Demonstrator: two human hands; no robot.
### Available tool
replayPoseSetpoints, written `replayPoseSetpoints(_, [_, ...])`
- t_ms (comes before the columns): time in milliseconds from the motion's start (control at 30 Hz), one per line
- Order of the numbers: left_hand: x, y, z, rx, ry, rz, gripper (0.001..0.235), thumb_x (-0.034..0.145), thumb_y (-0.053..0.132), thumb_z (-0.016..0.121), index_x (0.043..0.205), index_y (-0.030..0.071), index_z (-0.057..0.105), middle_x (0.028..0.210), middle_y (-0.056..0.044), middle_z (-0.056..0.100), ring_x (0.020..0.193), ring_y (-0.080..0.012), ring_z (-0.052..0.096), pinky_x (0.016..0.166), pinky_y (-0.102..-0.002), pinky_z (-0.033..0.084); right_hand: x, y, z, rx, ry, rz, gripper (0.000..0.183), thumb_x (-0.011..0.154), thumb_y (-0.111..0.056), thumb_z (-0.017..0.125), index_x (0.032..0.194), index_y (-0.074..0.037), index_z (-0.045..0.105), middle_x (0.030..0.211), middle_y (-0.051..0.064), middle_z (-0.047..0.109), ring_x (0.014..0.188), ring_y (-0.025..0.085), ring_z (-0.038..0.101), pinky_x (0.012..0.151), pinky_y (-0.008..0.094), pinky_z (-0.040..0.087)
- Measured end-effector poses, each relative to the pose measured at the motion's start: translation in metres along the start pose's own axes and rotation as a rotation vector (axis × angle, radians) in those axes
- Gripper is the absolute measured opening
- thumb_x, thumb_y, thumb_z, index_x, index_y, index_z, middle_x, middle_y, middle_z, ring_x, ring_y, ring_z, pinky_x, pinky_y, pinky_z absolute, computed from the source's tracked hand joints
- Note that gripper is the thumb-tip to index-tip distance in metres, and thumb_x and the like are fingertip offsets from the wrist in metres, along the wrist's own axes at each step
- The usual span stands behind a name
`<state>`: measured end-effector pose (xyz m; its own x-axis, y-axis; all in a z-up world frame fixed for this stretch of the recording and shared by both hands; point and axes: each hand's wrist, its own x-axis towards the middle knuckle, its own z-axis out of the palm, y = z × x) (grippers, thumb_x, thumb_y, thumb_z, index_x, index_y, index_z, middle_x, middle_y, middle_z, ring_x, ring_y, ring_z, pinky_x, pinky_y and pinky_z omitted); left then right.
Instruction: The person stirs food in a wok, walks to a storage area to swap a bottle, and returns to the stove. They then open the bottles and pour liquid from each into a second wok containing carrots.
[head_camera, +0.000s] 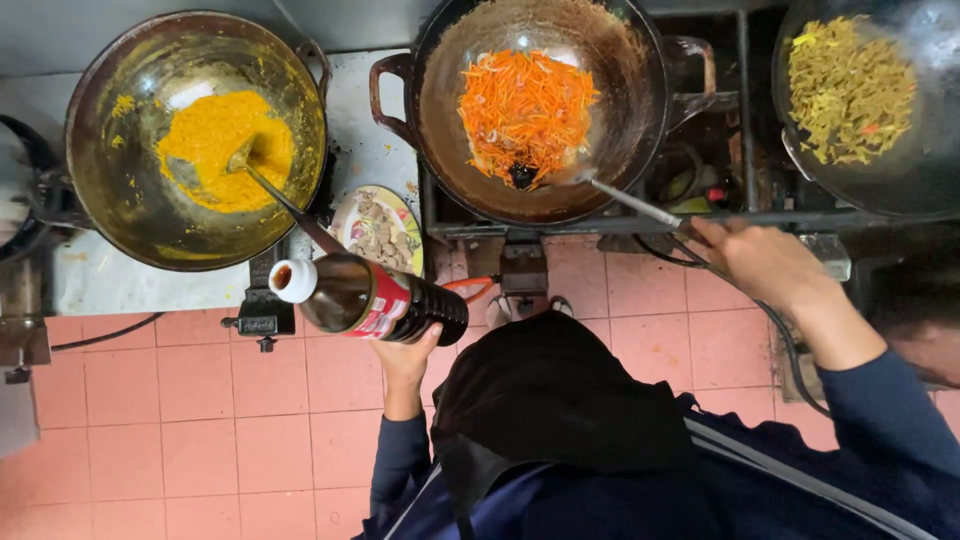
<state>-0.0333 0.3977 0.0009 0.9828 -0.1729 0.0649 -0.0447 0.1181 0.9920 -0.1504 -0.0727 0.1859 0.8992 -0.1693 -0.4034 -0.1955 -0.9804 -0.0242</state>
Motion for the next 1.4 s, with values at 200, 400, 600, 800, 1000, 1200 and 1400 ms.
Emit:
replayPoseSetpoints(200, [-0.026, 0.016, 0.009, -0.044, 0.099, 0.025, 0.062, 0.072, 0.010, 0.090, 0.125, -0.006, 0.063, 0.119, -0.011, 0.068, 0.109, -0.0202, 0.067, 0.101, -0.037, 0.054, 0.091, -0.028, 0.134, -0.095, 0.169, -0.038, 0.060, 0.091, -0.005, 0.051, 0.150, 0.002, 0.045, 0.091, 0.023, 0.064, 0.067, 0.039, 0.072, 0.055, 0.046, 0.059])
replayPoseSetpoints(400, [-0.040, 0.017, 0.028, -0.047, 0.118, 0.073, 0.060, 0.074, 0.010, 0.090, 0.125, -0.006, 0.062, 0.119, -0.011, 0.068, 0.110, -0.0204, 0.066, 0.103, -0.036, 0.054, 0.199, -0.043, 0.172, 0.022, 0.394, -0.023, 0.055, 0.095, -0.010, 0.054, 0.149, 0.001, 0.046, 0.096, 0.023, 0.064, 0.072, 0.038, 0.072, 0.061, 0.046, 0.060])
replayPoseSetpoints(600, [-0.045, 0.035, 0.056, -0.107, 0.134, 0.054, 0.062, 0.073, 0.010, 0.089, 0.126, -0.006, 0.061, 0.120, -0.011, 0.067, 0.110, -0.0195, 0.066, 0.102, -0.036, 0.054, 0.113, 0.000, 0.131, -0.103, 0.189, -0.192, 0.061, 0.091, -0.005, 0.054, 0.152, -0.006, 0.046, 0.094, 0.022, 0.066, 0.071, 0.036, 0.073, 0.060, 0.046, 0.060])
replayPoseSetpoints(800, [-0.056, 0.025, 0.065, -0.028, 0.144, 0.076, 0.060, 0.073, 0.008, 0.090, 0.124, -0.007, 0.063, 0.118, -0.011, 0.068, 0.108, -0.0196, 0.067, 0.101, -0.037, 0.055, 0.136, 0.013, 0.127, -0.233, 0.301, -0.091, 0.054, 0.092, -0.006, 0.054, 0.146, 0.000, 0.051, 0.090, 0.017, 0.067, 0.068, 0.031, 0.074, 0.055, 0.039, 0.060])
replayPoseSetpoints(1000, [-0.065, 0.031, 0.074, 0.028, 0.158, 0.113, 0.059, 0.072, 0.008, 0.090, 0.123, -0.006, 0.064, 0.117, -0.011, 0.069, 0.107, -0.0194, 0.067, 0.100, -0.036, 0.055, 0.158, 0.018, 0.108, -0.079, 0.154, -0.246, 0.043, 0.100, -0.011, 0.049, 0.142, -0.004, 0.055, 0.095, 0.021, 0.071, 0.081, 0.037, 0.072, 0.066, 0.048, 0.058])
replayPoseSetpoints(1200, [-0.081, 0.012, 0.066, -0.026, 0.200, 0.119, 0.064, 0.071, 0.009, 0.092, 0.125, -0.006, 0.060, 0.119, -0.010, 0.066, 0.107, -0.0190, 0.065, 0.099, -0.036, 0.054, 0.146, 0.095, 0.003, -0.412, 0.261, -0.075, 0.032, 0.094, -0.012, 0.053, 0.123, -0.009, 0.067, 0.102, 0.017, 0.075, 0.092, 0.033, 0.075, 0.069, 0.045, 0.060])
replayPoseSetpoints(1400, [-0.097, 0.027, 0.072, 0.022, 0.247, 0.118, 0.067, 0.071, 0.008, 0.091, 0.127, -0.007, 0.059, 0.120, -0.013, 0.066, 0.110, -0.0216, 0.065, 0.103, -0.038, 0.052, 0.196, 0.129, -0.022, -0.403, 0.091, 0.058, 0.032, 0.101, -0.016, 0.051, 0.120, -0.013, 0.076, 0.107, 0.016, 0.078, 0.097, 0.035, 0.076, 0.080, 0.048, 0.060])
